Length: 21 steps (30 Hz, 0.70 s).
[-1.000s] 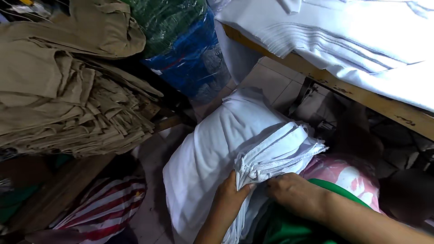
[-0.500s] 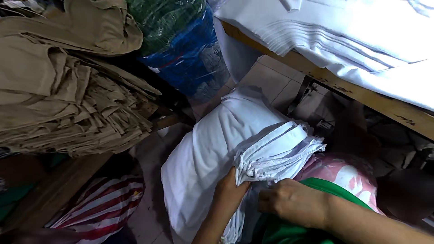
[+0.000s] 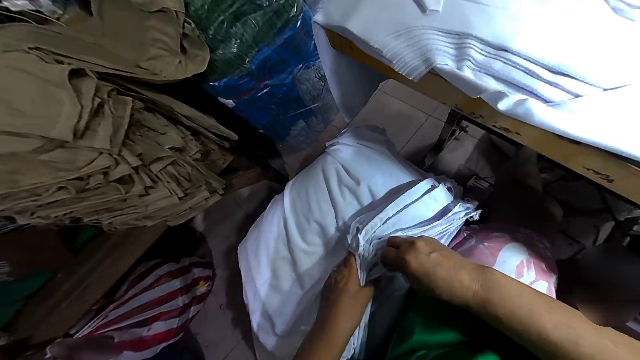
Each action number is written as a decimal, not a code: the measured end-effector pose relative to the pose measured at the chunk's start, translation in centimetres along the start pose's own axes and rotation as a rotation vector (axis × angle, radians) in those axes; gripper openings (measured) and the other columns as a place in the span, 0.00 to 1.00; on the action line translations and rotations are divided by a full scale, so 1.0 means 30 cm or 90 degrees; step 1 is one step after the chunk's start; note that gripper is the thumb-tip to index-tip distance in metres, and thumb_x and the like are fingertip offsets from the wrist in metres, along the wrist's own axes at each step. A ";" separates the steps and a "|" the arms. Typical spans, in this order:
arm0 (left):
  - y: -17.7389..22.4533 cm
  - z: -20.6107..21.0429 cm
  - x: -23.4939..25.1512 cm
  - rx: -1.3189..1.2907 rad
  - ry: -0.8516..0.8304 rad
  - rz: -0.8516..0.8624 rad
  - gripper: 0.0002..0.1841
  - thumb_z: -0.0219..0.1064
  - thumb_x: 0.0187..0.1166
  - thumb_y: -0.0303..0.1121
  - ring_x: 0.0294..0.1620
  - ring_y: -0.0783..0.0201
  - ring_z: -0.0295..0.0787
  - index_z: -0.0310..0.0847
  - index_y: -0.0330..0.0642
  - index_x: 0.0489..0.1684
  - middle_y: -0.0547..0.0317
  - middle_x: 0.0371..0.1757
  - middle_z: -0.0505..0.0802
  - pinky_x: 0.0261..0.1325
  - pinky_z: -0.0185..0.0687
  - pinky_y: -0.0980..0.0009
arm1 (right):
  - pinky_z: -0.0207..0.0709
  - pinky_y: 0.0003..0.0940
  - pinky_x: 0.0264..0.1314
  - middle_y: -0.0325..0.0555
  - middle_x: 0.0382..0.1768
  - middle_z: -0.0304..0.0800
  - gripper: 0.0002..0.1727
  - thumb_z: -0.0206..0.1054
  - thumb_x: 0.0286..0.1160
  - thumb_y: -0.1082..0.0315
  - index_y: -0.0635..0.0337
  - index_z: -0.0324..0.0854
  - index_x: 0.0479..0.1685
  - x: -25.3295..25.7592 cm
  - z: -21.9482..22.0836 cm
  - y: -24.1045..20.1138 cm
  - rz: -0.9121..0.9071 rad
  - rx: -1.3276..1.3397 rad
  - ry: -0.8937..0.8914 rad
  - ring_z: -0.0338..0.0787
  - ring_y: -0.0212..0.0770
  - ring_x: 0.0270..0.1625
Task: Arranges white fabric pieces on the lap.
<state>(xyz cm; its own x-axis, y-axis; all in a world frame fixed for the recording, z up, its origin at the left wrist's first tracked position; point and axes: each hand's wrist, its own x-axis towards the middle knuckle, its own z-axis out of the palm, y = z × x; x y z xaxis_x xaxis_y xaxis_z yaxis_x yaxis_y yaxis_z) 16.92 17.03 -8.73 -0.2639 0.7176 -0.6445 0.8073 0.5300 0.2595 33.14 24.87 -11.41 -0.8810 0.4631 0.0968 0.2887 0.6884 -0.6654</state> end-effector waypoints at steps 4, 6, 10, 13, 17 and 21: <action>-0.056 -0.015 0.053 -0.134 0.022 0.034 0.30 0.73 0.76 0.33 0.67 0.42 0.86 0.73 0.25 0.75 0.33 0.60 0.90 0.74 0.74 0.47 | 0.85 0.40 0.27 0.49 0.34 0.90 0.06 0.64 0.75 0.74 0.60 0.88 0.37 -0.013 0.047 -0.007 -0.111 -0.053 0.114 0.92 0.46 0.29; -0.084 -0.020 0.074 -0.201 0.008 0.035 0.30 0.75 0.74 0.32 0.67 0.47 0.86 0.73 0.26 0.74 0.35 0.61 0.90 0.74 0.75 0.50 | 0.86 0.45 0.27 0.53 0.36 0.92 0.07 0.63 0.76 0.76 0.62 0.88 0.38 -0.031 0.058 -0.021 -0.155 -0.013 0.031 0.93 0.51 0.30; -0.102 -0.022 0.108 -0.294 -0.028 0.008 0.34 0.78 0.71 0.31 0.70 0.54 0.85 0.70 0.30 0.79 0.39 0.65 0.88 0.76 0.74 0.55 | 0.78 0.70 0.55 0.71 0.53 0.88 0.12 0.56 0.79 0.83 0.75 0.83 0.54 -0.007 0.051 -0.015 0.064 0.023 -0.398 0.88 0.73 0.57; -0.112 -0.022 0.116 -0.317 -0.037 0.005 0.35 0.78 0.71 0.30 0.69 0.56 0.85 0.69 0.31 0.79 0.40 0.66 0.88 0.75 0.75 0.57 | 0.76 0.70 0.59 0.74 0.56 0.86 0.13 0.55 0.79 0.84 0.77 0.81 0.56 0.027 0.025 -0.021 0.142 -0.006 -0.473 0.86 0.74 0.62; -0.122 -0.026 0.113 -0.310 -0.049 0.038 0.39 0.79 0.70 0.32 0.70 0.55 0.84 0.65 0.28 0.81 0.38 0.67 0.87 0.77 0.75 0.57 | 0.82 0.66 0.51 0.68 0.48 0.89 0.10 0.63 0.82 0.74 0.73 0.86 0.48 -0.004 -0.022 -0.031 0.062 0.067 -0.242 0.91 0.68 0.51; -0.111 -0.044 0.074 -0.210 -0.104 0.077 0.53 0.85 0.61 0.41 0.78 0.51 0.77 0.54 0.25 0.86 0.34 0.74 0.81 0.81 0.68 0.56 | 0.83 0.58 0.52 0.62 0.46 0.91 0.09 0.66 0.81 0.72 0.70 0.88 0.48 0.028 -0.033 -0.030 0.118 0.154 -0.110 0.92 0.60 0.49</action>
<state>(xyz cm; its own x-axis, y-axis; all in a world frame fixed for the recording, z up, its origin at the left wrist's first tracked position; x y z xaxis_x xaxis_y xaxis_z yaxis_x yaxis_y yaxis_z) 12.94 17.46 -10.09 -0.0679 0.7160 -0.6948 0.6070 0.5823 0.5408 32.50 25.18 -9.99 -0.8786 0.4517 -0.1550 0.3704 0.4396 -0.8183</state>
